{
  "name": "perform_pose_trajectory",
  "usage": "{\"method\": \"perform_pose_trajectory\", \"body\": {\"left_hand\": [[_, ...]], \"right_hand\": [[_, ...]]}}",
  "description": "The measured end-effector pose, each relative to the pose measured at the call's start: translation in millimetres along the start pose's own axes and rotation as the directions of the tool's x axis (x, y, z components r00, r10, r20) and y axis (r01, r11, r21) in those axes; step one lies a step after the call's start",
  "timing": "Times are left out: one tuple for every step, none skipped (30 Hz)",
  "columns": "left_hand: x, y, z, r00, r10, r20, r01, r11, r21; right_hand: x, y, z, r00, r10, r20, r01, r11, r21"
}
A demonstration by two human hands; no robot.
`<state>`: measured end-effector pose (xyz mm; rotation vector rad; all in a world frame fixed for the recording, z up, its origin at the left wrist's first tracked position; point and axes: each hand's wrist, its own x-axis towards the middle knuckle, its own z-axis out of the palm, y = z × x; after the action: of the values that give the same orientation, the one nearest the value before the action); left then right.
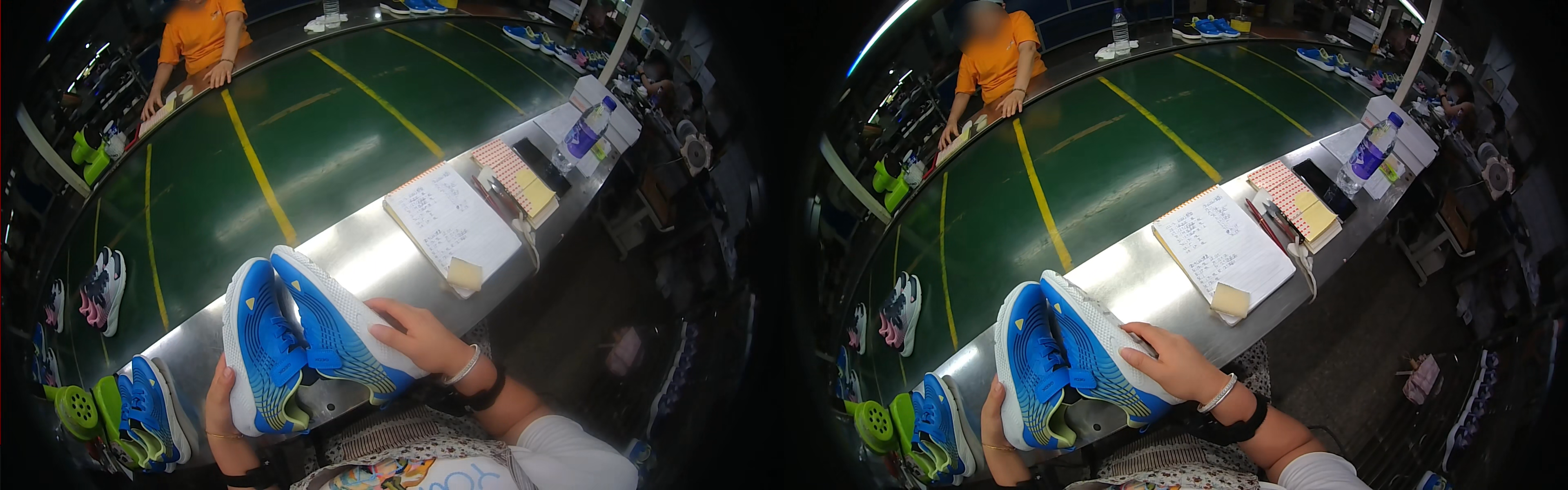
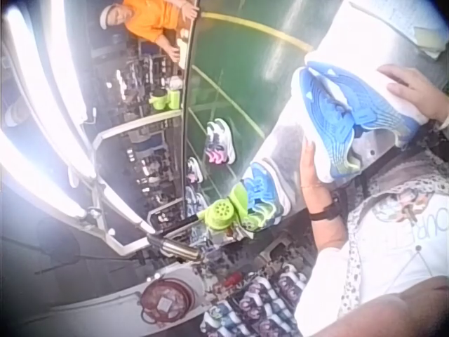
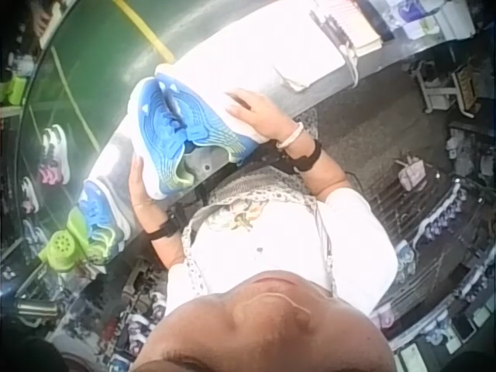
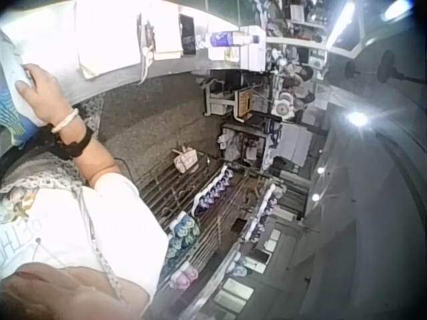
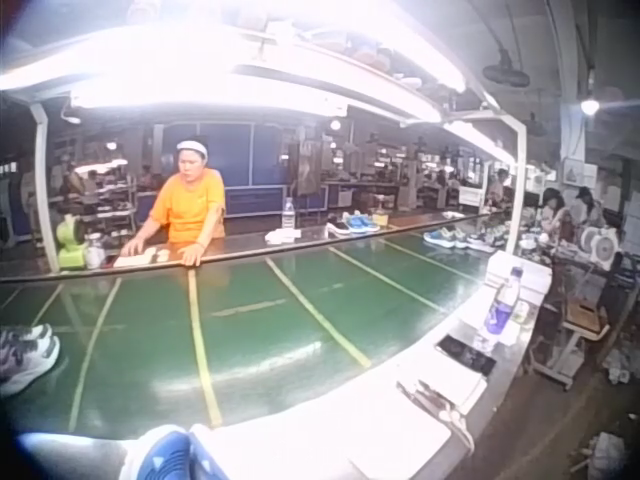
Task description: Inspecting manufactured shoes for quality control on an assembly line.
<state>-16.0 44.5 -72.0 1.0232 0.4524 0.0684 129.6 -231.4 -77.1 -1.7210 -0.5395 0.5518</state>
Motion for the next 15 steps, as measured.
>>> {"method": "perform_pose_trajectory", "body": {"left_hand": [[0.1,0.0,-0.1,1.000,0.004,-0.001,-0.004,1.000,0.003],[0.0,0.1,-0.1,1.000,0.005,-0.001,-0.005,1.000,0.002],[-0.6,0.0,-0.2,1.000,0.004,-0.003,-0.004,1.000,0.007],[-0.9,0.0,0.1,1.000,0.004,-0.005,-0.004,1.000,0.011],[-1.1,0.3,1.1,1.000,0.004,-0.001,-0.004,1.000,0.010],[-1.1,0.6,1.5,1.000,0.003,-0.002,-0.003,1.000,0.010],[-0.8,0.7,2.0,1.000,0.001,-0.002,-0.001,1.000,0.010],[-0.4,0.8,2.4,1.000,0.000,-0.006,0.000,1.000,0.010],[-0.8,1.1,2.9,1.000,-0.001,0.001,0.001,1.000,0.009],[-1.0,1.1,3.1,1.000,-0.003,0.008,0.003,1.000,0.008],[-1.2,0.8,3.2,1.000,-0.003,0.009,0.002,1.000,0.008],[-1.2,0.6,3.3,1.000,0.000,0.008,0.000,1.000,0.003],[-1.2,0.3,3.3,1.000,0.003,0.008,-0.003,1.000,-0.002],[-1.1,0.1,3.0,1.000,0.002,0.008,-0.002,1.000,-0.002],[-0.8,-0.1,2.3,1.000,0.004,0.006,-0.004,1.000,0.006]], "right_hand": [[-0.1,-0.6,-0.3,1.000,-0.006,0.001,0.006,1.000,-0.001],[-0.1,-1.2,-0.7,1.000,-0.013,0.001,0.013,1.000,-0.002],[-0.8,-0.9,-0.5,1.000,-0.013,0.000,0.013,1.000,-0.003],[-1.6,-0.4,-0.4,1.000,-0.007,-0.003,0.007,1.000,0.000],[-2.5,-0.6,-0.7,1.000,-0.001,-0.006,0.001,1.000,0.003],[-1.4,-0.1,-0.4,1.000,0.001,-0.002,-0.001,1.000,0.006],[-0.5,-0.3,-0.4,1.000,0.004,0.001,-0.004,1.000,0.007],[0.6,0.1,-0.5,1.000,0.007,0.004,-0.007,1.000,0.009],[0.1,-0.1,-0.2,1.000,0.006,0.003,-0.006,1.000,0.008],[-0.4,0.0,0.0,1.000,0.000,0.002,0.000,1.000,0.009],[-0.7,0.3,0.2,1.000,-0.005,0.000,0.005,1.000,0.011],[-0.9,0.5,0.1,1.000,-0.005,0.000,0.005,1.000,0.010],[-1.1,0.9,-0.1,1.000,-0.002,-0.001,0.002,1.000,0.017],[-1.5,1.2,-0.1,1.000,0.002,-0.002,-0.002,1.000,0.025],[-1.3,0.3,-0.3,1.000,0.001,-0.001,-0.001,1.000,0.024]]}}
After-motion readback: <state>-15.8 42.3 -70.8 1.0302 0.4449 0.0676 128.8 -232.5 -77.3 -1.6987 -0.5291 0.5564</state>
